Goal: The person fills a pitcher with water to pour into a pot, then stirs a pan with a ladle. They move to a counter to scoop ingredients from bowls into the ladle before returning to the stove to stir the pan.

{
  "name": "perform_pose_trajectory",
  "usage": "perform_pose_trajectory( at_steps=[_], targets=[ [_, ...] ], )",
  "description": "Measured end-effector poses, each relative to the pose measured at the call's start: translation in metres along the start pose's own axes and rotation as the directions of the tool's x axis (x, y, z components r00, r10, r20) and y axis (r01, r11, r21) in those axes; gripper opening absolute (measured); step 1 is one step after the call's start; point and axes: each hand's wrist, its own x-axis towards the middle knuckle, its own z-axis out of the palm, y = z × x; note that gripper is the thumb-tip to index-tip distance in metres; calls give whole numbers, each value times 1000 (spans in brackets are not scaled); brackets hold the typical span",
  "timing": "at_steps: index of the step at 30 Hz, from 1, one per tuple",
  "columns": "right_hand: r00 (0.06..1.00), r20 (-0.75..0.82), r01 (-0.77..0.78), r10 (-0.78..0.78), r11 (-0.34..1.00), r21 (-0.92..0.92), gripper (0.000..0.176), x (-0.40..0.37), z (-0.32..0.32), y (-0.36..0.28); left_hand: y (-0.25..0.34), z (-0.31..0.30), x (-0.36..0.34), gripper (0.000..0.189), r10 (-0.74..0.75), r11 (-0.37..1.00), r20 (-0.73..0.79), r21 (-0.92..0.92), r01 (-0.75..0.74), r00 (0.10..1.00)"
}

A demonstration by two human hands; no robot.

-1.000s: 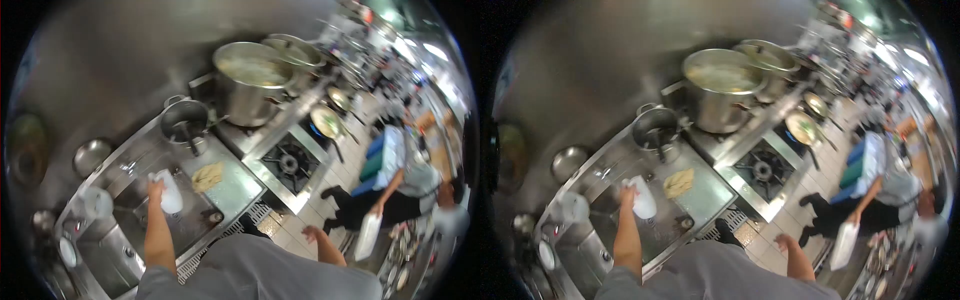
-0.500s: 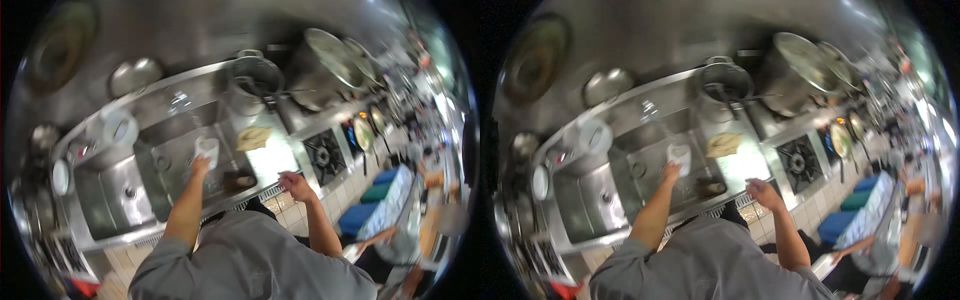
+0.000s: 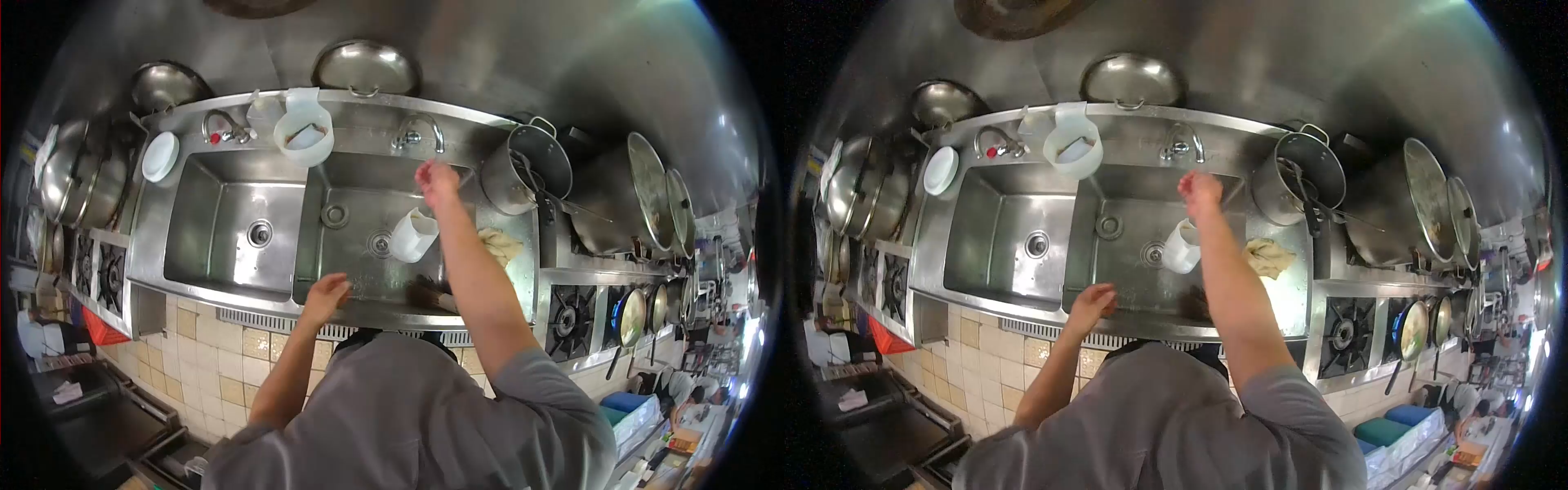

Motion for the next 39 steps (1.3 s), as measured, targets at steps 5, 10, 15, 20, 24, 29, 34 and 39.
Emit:
perform_pose_trajectory(
  at_steps=[5,10,15,20,24,29,34,39],
  targets=[
    [702,624,709,342,-255,-658,34,-32,-45,118,27,-37,-45,39,23,997,-154,-67,-34,988],
    [932,362,362,-25,-14,-932,30,-136,-100,129,16,-31,9,30,-90,993,-67,72,95,994],
    [939,244,314,-244,311,-897,30,-233,-190,44,38,36,71,33,-87,907,218,421,-14,972],
    [763,-325,71,-559,572,-817,27,-366,-322,2,54,107,112,34,-47,714,439,643,-277,897],
    [295,-742,92,-601,791,-604,21,-460,-452,46,70,160,85,36,197,370,574,707,-603,795],
    [114,-887,-168,-447,872,-460,21,-522,-629,168,22,176,68,38,249,193,570,763,-617,783],
    [456,-841,-843,291,446,-303,28,-571,-739,300,-28,170,64,41,346,433,404,732,-526,847],
    [316,-832,-771,456,634,55,30,-610,-750,315,-46,178,50,40,528,-227,419,908,-353,738]
  ],
)
